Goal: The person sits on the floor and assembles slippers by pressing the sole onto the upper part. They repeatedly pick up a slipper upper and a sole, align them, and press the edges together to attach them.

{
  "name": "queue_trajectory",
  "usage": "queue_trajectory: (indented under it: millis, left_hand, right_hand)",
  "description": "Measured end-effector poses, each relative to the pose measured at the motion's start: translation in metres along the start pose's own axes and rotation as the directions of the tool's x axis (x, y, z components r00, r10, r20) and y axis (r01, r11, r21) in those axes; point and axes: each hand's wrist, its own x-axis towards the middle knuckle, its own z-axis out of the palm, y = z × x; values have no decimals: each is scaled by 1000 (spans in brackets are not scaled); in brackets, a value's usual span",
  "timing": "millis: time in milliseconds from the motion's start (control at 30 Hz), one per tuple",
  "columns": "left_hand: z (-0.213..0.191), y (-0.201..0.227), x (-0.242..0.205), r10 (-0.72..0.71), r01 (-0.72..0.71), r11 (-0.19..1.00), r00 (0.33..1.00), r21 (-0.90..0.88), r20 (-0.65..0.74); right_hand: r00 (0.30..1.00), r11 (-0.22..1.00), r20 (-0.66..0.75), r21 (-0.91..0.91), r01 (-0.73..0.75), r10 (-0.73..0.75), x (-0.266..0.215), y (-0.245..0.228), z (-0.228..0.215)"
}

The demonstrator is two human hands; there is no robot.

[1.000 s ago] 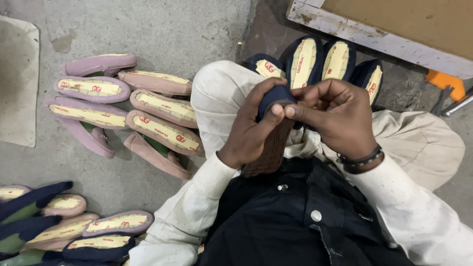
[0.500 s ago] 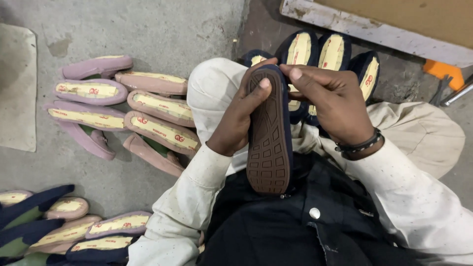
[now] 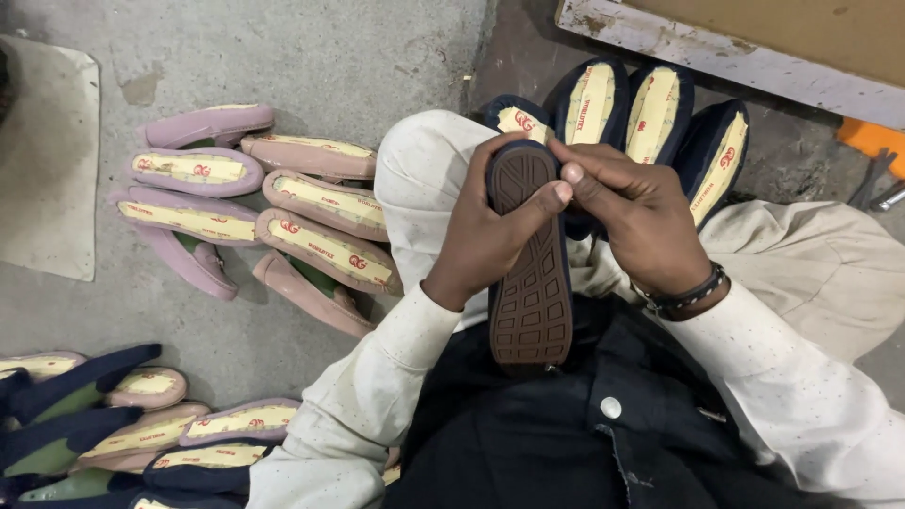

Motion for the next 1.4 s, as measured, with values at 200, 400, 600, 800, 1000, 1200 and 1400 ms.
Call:
queue_trajectory:
  millis: [200, 400, 600, 800, 1000, 1200, 1400]
  left_hand:
    - [-1, 41, -33, -128, 133, 991, 973, -12, 192]
    - [-8, -13, -49, -217, 222, 972, 974, -78, 67]
    - [-8, 20, -64, -204, 204, 966, 979, 161, -15]
    - [-9, 3, -62, -276, 274, 947, 961, -170, 12]
    - [-12, -19, -54, -247, 250, 768, 965, -590, 87]
    - [11, -10, -61, -337, 335, 751, 936, -569, 105]
    - [40, -21, -66, -334, 219, 716, 941, -662, -50]
  right_hand:
    - [997, 989, -31, 128, 76, -73, 4, 20, 7]
    - [1000, 995, 30, 102, -7, 4, 16, 32, 11]
    - [988, 952, 123, 280, -122, 91, -8, 42, 21]
    - [996, 972, 65, 223, -69, 55, -15, 31, 23]
    - [984, 993, 180, -119, 13, 8, -46, 20, -1]
    - [970, 763, 217, -608, 220, -107, -84, 5, 6]
    - [986, 524, 119, -836, 162, -114, -90, 15, 6]
